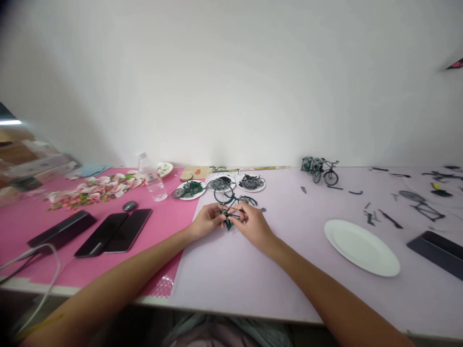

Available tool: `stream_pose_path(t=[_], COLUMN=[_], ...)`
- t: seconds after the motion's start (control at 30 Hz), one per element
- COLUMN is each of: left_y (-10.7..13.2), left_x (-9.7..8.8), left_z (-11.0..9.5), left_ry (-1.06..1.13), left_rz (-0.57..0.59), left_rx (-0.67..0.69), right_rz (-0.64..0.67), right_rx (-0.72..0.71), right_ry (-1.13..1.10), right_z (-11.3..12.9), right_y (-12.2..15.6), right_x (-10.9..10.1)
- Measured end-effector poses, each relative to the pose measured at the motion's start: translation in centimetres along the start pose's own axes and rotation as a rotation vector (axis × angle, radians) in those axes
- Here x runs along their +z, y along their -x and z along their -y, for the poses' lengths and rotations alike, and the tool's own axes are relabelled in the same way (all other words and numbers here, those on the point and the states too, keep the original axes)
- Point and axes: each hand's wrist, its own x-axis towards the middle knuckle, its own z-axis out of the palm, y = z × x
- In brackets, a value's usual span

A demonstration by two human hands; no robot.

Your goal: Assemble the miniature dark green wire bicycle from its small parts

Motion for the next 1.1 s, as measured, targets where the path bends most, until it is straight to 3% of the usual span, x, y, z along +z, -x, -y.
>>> stream_pose_path(t=[1.1], left_y=[-0.12], left_x=[-0.05], left_z=[-0.14], left_ry=[0.004], left_rz=[0.003], left_rx=[-0.004], right_rz=[0.014], right_rx=[-0.003], right_ry=[-0.006], right_z=[-0.06], right_y=[-0.06], right_x=[-0.09])
